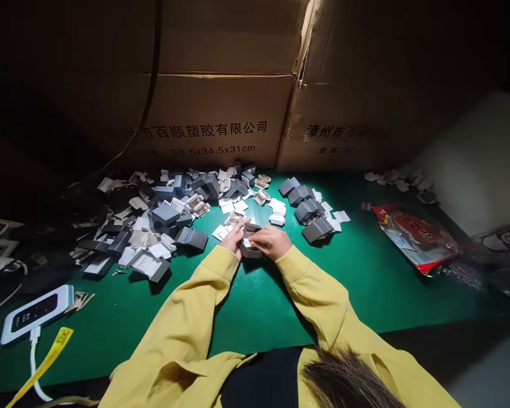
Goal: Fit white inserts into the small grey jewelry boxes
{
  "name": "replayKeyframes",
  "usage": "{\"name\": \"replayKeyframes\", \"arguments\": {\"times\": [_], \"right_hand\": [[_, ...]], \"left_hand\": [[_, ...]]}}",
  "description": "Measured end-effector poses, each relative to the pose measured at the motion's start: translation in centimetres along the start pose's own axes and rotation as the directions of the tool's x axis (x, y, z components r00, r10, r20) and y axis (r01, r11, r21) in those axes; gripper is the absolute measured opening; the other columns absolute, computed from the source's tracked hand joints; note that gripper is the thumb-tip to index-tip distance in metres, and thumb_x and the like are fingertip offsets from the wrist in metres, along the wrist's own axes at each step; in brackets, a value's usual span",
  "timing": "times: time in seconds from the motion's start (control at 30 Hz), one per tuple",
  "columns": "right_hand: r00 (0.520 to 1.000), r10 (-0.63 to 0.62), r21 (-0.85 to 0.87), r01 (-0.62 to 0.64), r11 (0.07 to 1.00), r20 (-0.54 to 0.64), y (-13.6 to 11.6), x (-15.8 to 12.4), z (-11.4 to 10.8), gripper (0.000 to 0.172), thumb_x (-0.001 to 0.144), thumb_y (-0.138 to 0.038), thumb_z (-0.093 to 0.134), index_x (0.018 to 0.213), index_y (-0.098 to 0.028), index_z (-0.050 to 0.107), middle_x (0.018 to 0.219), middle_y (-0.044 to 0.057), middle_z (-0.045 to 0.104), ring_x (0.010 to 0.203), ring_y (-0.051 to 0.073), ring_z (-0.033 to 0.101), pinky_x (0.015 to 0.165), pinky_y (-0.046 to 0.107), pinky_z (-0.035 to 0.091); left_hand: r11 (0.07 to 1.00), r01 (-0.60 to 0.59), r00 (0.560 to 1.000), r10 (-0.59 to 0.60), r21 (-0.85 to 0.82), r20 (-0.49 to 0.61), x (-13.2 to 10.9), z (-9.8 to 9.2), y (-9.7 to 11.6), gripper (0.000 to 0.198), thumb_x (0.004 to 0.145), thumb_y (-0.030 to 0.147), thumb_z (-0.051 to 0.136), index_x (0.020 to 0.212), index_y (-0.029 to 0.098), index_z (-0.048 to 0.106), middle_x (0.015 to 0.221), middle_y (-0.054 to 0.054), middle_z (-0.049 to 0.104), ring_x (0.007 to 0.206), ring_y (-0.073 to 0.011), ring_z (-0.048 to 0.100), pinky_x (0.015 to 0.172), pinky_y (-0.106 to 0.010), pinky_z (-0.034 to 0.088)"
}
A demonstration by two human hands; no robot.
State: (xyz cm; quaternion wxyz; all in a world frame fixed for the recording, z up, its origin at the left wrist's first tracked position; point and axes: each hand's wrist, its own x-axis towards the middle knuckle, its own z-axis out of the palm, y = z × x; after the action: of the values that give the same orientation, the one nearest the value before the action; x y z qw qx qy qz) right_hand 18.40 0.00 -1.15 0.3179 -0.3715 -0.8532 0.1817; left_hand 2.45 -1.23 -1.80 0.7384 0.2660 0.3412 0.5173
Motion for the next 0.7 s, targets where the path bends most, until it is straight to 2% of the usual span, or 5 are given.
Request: {"name": "replayKeyframes", "arguments": {"times": [0.17, 0.27, 0.5, 0.6, 0.7], "right_hand": [[1.0, 0.017, 0.022, -0.017, 1.0, 0.026, 0.1, -0.1, -0.1, 0.018, 0.086, -0.032, 0.057, 0.086, -0.025, 0.073, 0.088, 0.003, 0.074, 0.077, 0.016, 0.064, 0.066, 0.025, 0.045], [0.998, 0.036, 0.009, -0.037, 0.999, 0.053, -0.4, -0.2, 0.0, 0.017, 0.085, -0.032, 0.057, 0.083, -0.024, 0.071, 0.085, 0.003, 0.072, 0.075, 0.014, 0.064, 0.062, 0.023, 0.043], [0.987, 0.158, -0.264, -0.148, 0.953, 0.018, -2.1, -0.1, 0.2, 0.02, 0.082, -0.039, 0.059, 0.074, -0.023, 0.069, 0.078, 0.001, 0.069, 0.06, 0.011, 0.056, 0.048, 0.024, 0.025], [0.982, 0.185, -0.306, -0.162, 0.938, 0.048, -2.3, 0.1, 0.0, 0.02, 0.083, -0.037, 0.059, 0.074, -0.023, 0.07, 0.077, 0.001, 0.071, 0.062, 0.011, 0.057, 0.049, 0.025, 0.023], [0.98, 0.179, -0.284, -0.149, 0.947, 0.083, -2.1, 0.2, -0.5, 0.016, 0.083, -0.031, 0.059, 0.078, -0.023, 0.071, 0.078, 0.001, 0.071, 0.066, 0.011, 0.059, 0.052, 0.024, 0.026]], "left_hand": [[0.999, -0.032, 0.999, 0.031, 0.03, 0.04, 0.0, 0.0, -0.3, 0.055, 0.081, 0.031, 0.059, 0.132, 0.015, 0.047, 0.107, -0.011, 0.067, 0.091, -0.0232, 0.065, 0.08, -0.037, 0.05], [0.996, -0.03, 0.997, 0.024, 0.088, 0.068, -0.1, -0.2, -0.4, 0.058, 0.081, 0.037, 0.06, 0.133, 0.017, 0.045, 0.107, -0.01, 0.066, 0.086, -0.0213, 0.063, 0.074, -0.033, 0.048], [0.994, -0.016, 0.997, 0.006, 0.112, 0.083, -0.2, -0.5, -0.3, 0.055, 0.081, 0.035, 0.061, 0.132, 0.017, 0.048, 0.097, -0.005, 0.065, 0.057, -0.0089, 0.051, 0.058, -0.024, 0.042], [0.994, -0.014, 0.997, 0.005, 0.109, 0.079, -0.1, -0.5, -0.2, 0.059, 0.079, 0.037, 0.064, 0.131, 0.016, 0.047, 0.097, -0.006, 0.066, 0.061, -0.0106, 0.054, 0.058, -0.025, 0.043], [0.996, -0.035, 0.997, 0.029, 0.079, 0.069, -0.1, -0.4, -0.3, 0.062, 0.076, 0.038, 0.067, 0.13, 0.016, 0.047, 0.099, -0.008, 0.067, 0.076, -0.0176, 0.062, 0.068, -0.03, 0.047]]}}
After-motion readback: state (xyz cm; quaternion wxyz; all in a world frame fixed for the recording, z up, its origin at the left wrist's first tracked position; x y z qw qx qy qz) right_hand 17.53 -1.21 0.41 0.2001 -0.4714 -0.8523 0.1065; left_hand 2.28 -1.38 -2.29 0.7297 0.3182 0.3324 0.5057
